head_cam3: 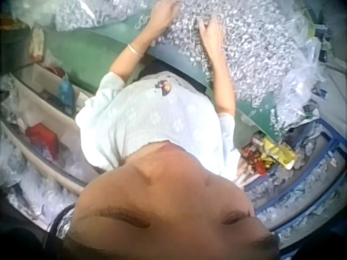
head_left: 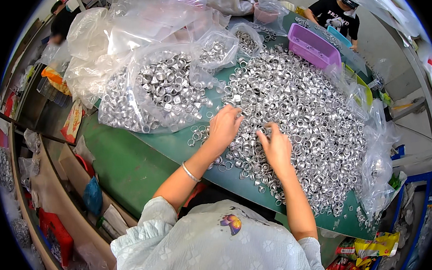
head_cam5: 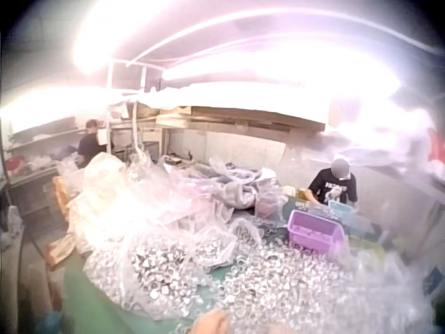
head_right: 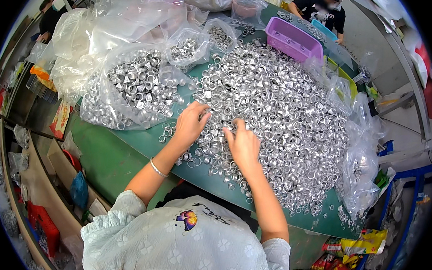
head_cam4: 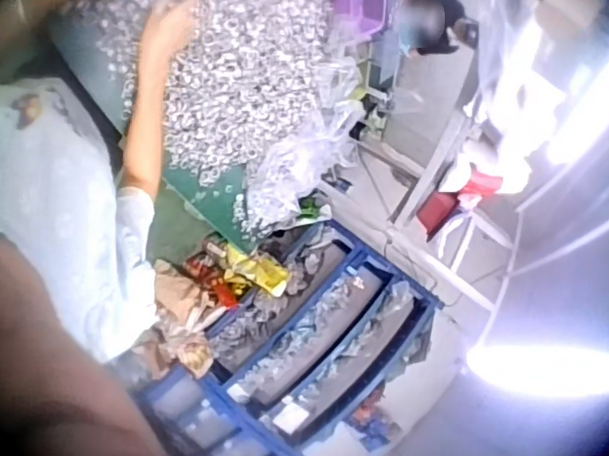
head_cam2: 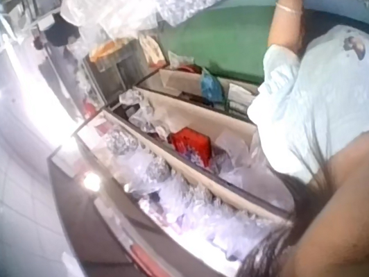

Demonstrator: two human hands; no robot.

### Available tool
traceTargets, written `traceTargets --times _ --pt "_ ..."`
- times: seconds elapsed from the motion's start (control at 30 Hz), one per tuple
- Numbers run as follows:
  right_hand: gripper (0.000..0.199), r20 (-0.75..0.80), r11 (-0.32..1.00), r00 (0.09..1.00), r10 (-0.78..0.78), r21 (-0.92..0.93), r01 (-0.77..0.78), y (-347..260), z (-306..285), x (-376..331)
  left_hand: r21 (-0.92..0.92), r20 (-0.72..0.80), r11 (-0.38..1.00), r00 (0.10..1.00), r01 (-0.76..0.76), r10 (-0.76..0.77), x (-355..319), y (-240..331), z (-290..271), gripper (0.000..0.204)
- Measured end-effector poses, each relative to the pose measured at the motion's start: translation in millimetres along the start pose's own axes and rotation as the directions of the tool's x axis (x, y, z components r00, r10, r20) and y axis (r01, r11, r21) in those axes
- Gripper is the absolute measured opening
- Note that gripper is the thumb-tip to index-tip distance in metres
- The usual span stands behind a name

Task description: The person handles a black container, then sorts through a pile of silver metal components on a workbench by hand, picking up individual pieces to inspect them and placing some into a plastic bag.

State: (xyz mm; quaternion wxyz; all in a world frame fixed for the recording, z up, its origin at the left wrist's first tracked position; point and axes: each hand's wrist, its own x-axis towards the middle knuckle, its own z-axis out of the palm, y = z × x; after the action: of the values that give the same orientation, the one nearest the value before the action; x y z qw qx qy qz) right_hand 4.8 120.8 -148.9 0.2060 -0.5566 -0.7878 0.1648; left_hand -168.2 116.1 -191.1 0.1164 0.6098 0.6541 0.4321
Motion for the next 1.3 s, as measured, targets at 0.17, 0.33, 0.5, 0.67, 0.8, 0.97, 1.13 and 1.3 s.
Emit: traceTargets --times 0.17,0.33,0.5,0.67,0.8,0.97,1.13,1.3 --pt "0.021 0.009 0.999 0.999 -0.034 -0.04 0.034 12.4 13.2 7.1 0.158 0.111 0.986 0.993 -0.046 0.029 3.6 0.6 7.4 0.018" --pt "0.025 0.205 0.5 0.954 0.218 0.816 -0.29 38.3 -13.2 -5.0 0.141 0.1 0.987 0.993 -0.075 0.062 -5.1 4.6 -6.6 0.014" --pt "0.02 0.352 -0.073 0.909 0.224 0.936 -0.345 55.5 -32.0 -25.1 0.144 0.228 0.982 0.97 -0.119 0.084 -13.2 13.2 -17.9 0.007" --pt "0.015 0.449 -0.395 0.89 0.075 0.833 -0.387 70.7 -42.8 -27.2 0.062 0.433 0.976 0.887 -0.209 0.162 -29.5 14.4 -28.9 0.007" --pt "0.019 0.499 -0.599 0.854 -0.149 0.642 -0.479 66.9 -34.6 -34.8 -0.07 0.398 0.974 0.89 -0.214 0.224 -41.3 14.7 -32.4 0.013" --pt "0.029 0.579 -0.602 0.807 -0.113 0.607 -0.519 54.7 -29.5 -52.5 -0.538 0.61 0.674 0.786 0.506 -0.104 -44.5 39.6 -34.8 0.018" --pt "0.013 0.147 0.285 0.987 0.064 0.945 -0.159 21.4 -18.7 -71.4 -0.35 0.931 -0.326 0.366 0.878 -0.016 -88.6 64.8 0.7 0.027" --pt "0.011 -0.175 0.858 0.947 -0.268 0.405 0.317 0.9 -19.1 -80.5 -0.431 0.84 -0.538 0.539 0.724 0.052 -96.1 85.1 12.8 0.028"
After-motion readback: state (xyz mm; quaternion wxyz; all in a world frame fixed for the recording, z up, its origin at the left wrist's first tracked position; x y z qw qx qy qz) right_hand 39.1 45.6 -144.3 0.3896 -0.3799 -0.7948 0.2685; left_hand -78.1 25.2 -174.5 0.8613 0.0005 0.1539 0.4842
